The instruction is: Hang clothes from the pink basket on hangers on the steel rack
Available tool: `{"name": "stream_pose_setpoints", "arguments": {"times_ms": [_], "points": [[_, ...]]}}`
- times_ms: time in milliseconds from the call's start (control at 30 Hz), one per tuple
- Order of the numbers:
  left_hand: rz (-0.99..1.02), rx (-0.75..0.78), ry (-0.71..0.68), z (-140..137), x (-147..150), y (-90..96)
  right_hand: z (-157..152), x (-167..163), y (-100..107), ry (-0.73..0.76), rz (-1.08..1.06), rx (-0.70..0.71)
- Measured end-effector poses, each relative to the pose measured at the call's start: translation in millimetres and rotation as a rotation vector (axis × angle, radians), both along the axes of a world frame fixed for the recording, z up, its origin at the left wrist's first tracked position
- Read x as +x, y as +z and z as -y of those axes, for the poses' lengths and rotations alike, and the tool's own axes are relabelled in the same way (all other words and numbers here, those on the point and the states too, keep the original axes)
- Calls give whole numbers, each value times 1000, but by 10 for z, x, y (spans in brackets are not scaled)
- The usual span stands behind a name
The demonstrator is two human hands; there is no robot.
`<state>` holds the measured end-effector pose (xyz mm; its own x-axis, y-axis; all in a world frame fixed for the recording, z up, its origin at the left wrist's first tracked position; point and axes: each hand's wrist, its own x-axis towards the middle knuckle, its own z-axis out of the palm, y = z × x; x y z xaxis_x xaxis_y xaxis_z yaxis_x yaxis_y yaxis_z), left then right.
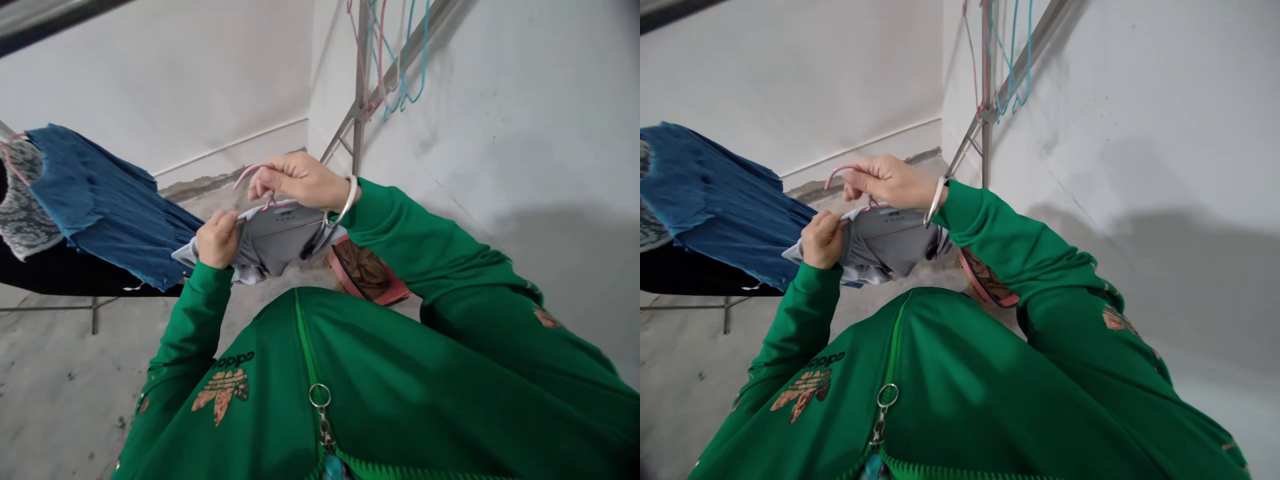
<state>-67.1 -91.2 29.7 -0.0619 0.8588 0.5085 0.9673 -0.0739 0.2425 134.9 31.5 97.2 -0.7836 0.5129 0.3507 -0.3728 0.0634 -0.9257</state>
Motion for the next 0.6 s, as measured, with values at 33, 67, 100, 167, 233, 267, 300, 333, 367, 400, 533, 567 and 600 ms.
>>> {"name": "stream_pose_setpoints", "arguments": {"times_ms": [33,67,100,167,233,267,300,333,367,400,533,567,600], "points": [[3,-30,-27,-16,6,-30,-5,-62,-60,41,-12,20],[1,-48,-50,-23,15,-58,-6,-109,-120,68,-24,41],[-9,-54,-59,-22,32,-85,-3,-144,-173,80,-38,54],[-44,-45,-13,-7,108,-138,19,-183,-237,71,-72,37],[-71,-51,104,3,235,-188,53,-204,-239,40,-83,5],[-77,-67,171,-2,303,-209,72,-212,-222,21,-76,-13],[-83,-93,229,-13,364,-223,88,-219,-199,1,-65,-27],[-91,-125,273,-30,409,-228,101,-225,-176,-21,-49,-32],[-101,-159,302,-49,433,-222,108,-229,-157,-45,-35,-25],[-112,-194,318,-66,435,-204,109,-230,-145,-68,-22,-3],[-147,-294,323,-56,307,-57,64,-205,-185,-174,40,121],[-162,-303,324,-32,277,-20,47,-197,-211,-199,61,138],[-181,-310,322,-2,261,9,30,-190,-240,-219,78,146]]}}
